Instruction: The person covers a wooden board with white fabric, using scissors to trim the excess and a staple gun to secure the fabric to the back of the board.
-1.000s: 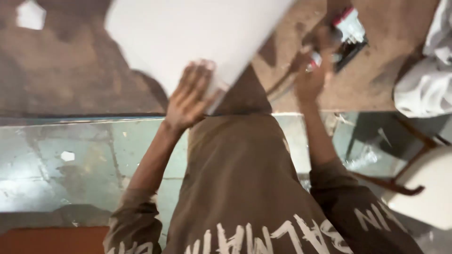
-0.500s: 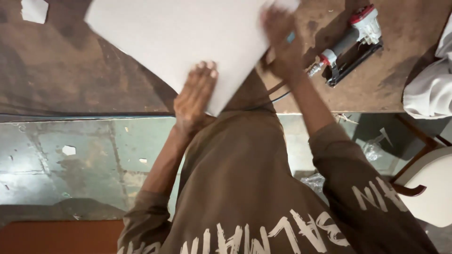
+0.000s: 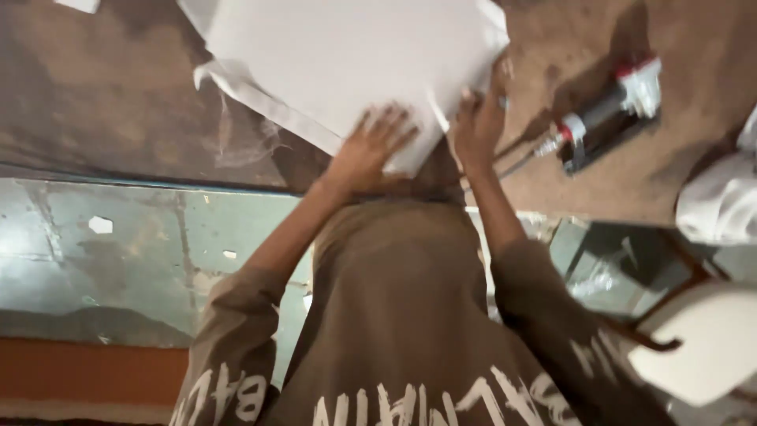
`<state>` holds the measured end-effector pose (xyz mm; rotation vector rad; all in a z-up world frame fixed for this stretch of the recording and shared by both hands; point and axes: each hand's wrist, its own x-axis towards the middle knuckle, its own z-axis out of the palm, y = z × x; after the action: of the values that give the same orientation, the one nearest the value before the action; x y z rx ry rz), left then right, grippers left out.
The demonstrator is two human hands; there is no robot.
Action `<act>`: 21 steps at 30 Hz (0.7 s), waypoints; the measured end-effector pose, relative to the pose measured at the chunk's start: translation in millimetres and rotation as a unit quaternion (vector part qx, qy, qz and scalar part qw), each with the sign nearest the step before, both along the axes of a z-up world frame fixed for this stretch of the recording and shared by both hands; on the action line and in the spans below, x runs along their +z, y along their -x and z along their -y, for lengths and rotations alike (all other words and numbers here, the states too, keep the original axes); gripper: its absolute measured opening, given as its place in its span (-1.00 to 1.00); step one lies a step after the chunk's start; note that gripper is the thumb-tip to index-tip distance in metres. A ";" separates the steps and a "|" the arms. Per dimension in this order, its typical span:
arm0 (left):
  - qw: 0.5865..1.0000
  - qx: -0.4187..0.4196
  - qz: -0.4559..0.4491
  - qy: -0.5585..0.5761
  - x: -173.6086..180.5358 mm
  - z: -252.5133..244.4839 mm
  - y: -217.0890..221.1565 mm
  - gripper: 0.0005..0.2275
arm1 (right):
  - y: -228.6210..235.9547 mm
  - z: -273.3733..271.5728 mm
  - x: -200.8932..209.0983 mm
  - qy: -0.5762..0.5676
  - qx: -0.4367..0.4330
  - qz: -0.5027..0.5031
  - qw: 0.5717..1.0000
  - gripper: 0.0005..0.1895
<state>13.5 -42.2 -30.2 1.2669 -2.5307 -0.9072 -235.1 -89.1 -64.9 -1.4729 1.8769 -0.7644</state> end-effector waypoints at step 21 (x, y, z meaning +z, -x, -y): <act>0.907 0.390 0.069 -0.144 5.6 124.7 -224.5 -0.25 | -235.5 48.9 4.2 0.091 0.135 -0.246 0.955 0.34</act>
<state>238.0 -166.8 -24.6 2.2460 -1.6965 -1.0060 0.4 -138.0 -60.7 -2.1411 1.9235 -0.4764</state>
